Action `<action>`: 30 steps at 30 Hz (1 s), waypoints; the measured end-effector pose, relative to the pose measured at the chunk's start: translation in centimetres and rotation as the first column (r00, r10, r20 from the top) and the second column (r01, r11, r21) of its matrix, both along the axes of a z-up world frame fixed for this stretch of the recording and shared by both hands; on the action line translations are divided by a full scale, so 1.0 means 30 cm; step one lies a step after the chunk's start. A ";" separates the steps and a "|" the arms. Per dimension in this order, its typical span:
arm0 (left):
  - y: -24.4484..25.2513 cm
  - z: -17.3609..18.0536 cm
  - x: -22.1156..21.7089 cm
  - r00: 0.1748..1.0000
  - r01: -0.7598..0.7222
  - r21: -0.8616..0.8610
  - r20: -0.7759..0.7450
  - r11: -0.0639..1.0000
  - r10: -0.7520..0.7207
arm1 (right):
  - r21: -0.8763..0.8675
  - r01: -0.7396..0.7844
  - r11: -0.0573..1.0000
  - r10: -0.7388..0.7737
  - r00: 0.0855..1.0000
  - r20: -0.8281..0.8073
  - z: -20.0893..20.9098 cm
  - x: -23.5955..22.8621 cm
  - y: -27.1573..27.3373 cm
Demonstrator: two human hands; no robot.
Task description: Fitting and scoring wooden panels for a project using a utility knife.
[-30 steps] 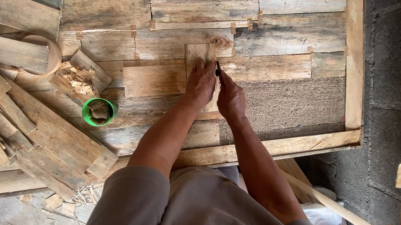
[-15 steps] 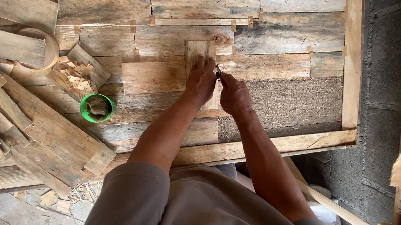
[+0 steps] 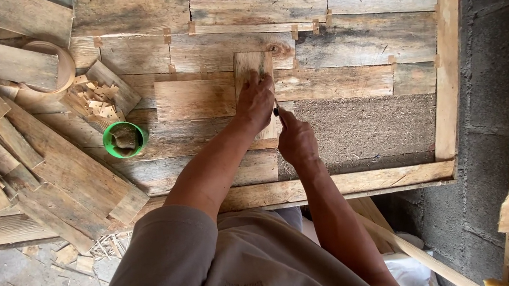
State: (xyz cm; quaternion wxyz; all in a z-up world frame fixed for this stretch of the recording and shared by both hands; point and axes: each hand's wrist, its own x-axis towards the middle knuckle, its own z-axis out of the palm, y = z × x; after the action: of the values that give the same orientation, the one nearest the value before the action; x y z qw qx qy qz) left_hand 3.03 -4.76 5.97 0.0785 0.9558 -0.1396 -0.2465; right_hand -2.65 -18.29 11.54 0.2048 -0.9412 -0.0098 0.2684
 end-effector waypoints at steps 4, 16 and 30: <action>-0.011 -0.092 0.006 0.998 0.039 0.068 0.050 0.997 -0.043 | 0.024 0.011 1.000 -0.012 1.000 0.027 -0.047 -0.049 -0.027; -0.012 -0.064 0.013 1.000 -0.013 -0.004 -0.003 1.000 0.013 | 0.070 -0.042 0.997 0.031 0.988 0.153 -0.103 -0.146 -0.058; -0.005 -0.044 0.010 0.998 0.013 0.020 0.062 1.000 -0.015 | 0.046 -0.005 0.999 -0.004 0.983 0.185 -0.137 -0.212 -0.066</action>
State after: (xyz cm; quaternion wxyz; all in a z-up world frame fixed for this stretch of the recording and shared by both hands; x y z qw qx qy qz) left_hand 3.34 -4.90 4.65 0.0633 0.9627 -0.1463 -0.2186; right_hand -9.01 -20.28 7.42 0.2247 -0.9571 -0.0354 0.1794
